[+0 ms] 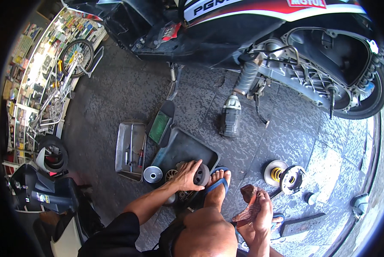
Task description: The person cleans and reassembles mechanical components of a motorcycle's transmission, handling a pulley, weights, and a spring while applying lubricant by hand.
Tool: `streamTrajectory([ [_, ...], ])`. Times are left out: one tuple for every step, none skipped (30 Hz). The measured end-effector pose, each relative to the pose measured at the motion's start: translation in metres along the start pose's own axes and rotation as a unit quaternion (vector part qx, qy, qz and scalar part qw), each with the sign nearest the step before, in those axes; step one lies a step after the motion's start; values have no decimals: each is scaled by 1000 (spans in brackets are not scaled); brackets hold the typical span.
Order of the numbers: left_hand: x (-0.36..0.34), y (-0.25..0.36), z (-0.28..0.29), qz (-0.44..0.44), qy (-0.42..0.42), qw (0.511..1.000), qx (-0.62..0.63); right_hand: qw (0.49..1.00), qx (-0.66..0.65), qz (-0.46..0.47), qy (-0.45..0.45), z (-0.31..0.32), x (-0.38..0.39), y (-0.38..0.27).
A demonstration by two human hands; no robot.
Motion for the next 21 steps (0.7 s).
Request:
streamTrajectory([
  [-2,-4,1,15,10,1000,16,1000,-3,5,7,-5,4,-3],
  [-4,-9,1,31,20,999,32,1000,12,5,14,-3,4,-2],
  [-3,-10,3,49,28,997,50,999,29,1,21,0,6,1],
  [-5,-11,9,68,47,994,68,999,46,-3,28,3,8,4],
  [-12,-15,15,96,71,989,84,998,53,-7,35,8,7,7],
  [-16,-20,21,127,97,982,100,998,52,-13,40,8,10,7],
  [-20,-25,29,169,121,972,105,998,52,-19,39,5,12,3],
  [-25,-35,31,182,152,966,99,998,53,-25,38,3,12,2],
  [-33,-43,34,206,178,950,152,998,59,-9,29,9,9,3],
  [-36,-54,36,231,204,929,203,999,40,1,27,10,8,5],
  [-39,-64,42,224,229,912,257,999,32,6,31,10,6,5],
  [-40,-73,44,214,249,892,311,999,25,10,39,10,6,6],
  [-41,-79,46,183,276,855,399,999,24,6,48,9,4,7],
  [-40,-85,46,212,271,883,318,998,24,2,56,7,1,8],
  [-43,-75,52,236,256,906,240,997,25,0,74,10,1,9],
  [-45,-65,63,260,243,921,158,997,30,-4,76,11,1,9],
  [-49,-55,70,275,213,935,68,997,35,-9,73,10,0,9],
  [-51,-57,71,257,210,943,25,997,39,-17,65,7,-2,11],
  [-52,-61,70,238,206,949,-19,997,42,-20,53,4,-3,13],
  [-50,-64,69,219,200,953,-62,998,45,-24,42,1,-5,14],
  [-48,-64,70,194,230,952,-59,998,45,-26,37,0,-5,16],
])
Point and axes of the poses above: each hand's wrist, its own x-axis away from the middle knuckle, its own z-axis out of the back of the hand, y = z × x, the point moved 6 cm from there along -x, towards the middle knuckle, and after that the axes turned 3 degrees about -x, right-handed, at the moved point
